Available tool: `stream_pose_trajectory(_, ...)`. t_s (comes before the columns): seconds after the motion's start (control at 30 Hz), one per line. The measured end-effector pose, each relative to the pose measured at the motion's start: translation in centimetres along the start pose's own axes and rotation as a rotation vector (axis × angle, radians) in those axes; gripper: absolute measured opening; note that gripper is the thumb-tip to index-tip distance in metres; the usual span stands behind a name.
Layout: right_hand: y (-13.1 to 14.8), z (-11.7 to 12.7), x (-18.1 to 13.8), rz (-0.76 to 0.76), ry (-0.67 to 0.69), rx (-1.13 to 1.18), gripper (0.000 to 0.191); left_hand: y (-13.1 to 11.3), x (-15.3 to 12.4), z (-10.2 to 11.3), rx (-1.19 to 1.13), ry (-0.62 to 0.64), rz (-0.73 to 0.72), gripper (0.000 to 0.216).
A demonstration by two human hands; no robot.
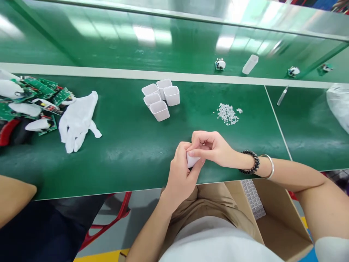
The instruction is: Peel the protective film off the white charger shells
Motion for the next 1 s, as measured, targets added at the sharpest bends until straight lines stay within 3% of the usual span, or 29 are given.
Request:
stream_pose_trajectory(0.2, 0.6, -0.4, -0.2, 0.120, 0.003, -0.131, 0.038, 0.0, -0.1, 0.0, 0.005, -0.047, -0.029, 0.015)
stream_pose_trajectory(0.43, 1.3, 0.0, -0.2, 0.301, 0.059, -0.362, 0.020, -0.2, -0.2, 0.2, 0.149, -0.209, -0.114, 0.019)
stream_pose_trajectory(0.5, 2.1, 0.1, -0.4, 0.401, 0.097, -0.545, 0.015, -0.1, -0.2, 0.4, 0.168, -0.284, -0.106, 0.040)
stream_pose_trajectory(0.57, 3.0, -0.3, -1.1, 0.504, 0.145, -0.780, 0.024, 0.0, -0.1, 0.4, 0.146, -0.314, -0.092, 0.069)
stream_pose_trajectory(0.67, 4.1, -1.0, -2.1, 0.602, 0.221, -1.022, 0.033, -1.1, 0.2, 0.2, 0.127, -0.279, -0.204, 0.099)
stream_pose_trajectory(0.73, 5.1, 0.0, -2.1, 0.613, 0.220, -1.042, 0.030, -2.5, 0.5, 0.4, 0.099, -0.208, -0.318, 0.109)
stream_pose_trajectory(0.8, 6.5, 3.8, -1.0, 0.573, 0.087, -0.981, 0.034, -3.5, 1.2, 1.2, 0.076, -0.122, -0.363, 0.111)
stream_pose_trajectory(0.83, 7.3, 7.0, -0.2, 0.534, -0.039, -0.939, 0.037, -3.8, 1.6, 2.0, 0.100, -0.105, -0.363, 0.107)
stream_pose_trajectory(0.93, 9.1, 20.2, 1.2, 0.319, -0.611, -0.833, 0.032, -4.0, 2.6, 5.5, 0.399, -0.241, -0.406, 0.077)
stream_pose_trajectory(1.0, 9.5, 29.1, 0.1, 0.033, -1.002, -0.841, 0.036, -3.3, 2.9, 7.8, 0.653, -0.362, -0.487, 0.059)
Point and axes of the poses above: each hand's wrist, its own x-axis towards the middle knuckle, its own z-axis out of the back of the hand, y = z × x, the point moved 5 cm from there along x, towards the middle knuckle, and after that the axes turned 3 degrees about z, right-handed, at the moved point
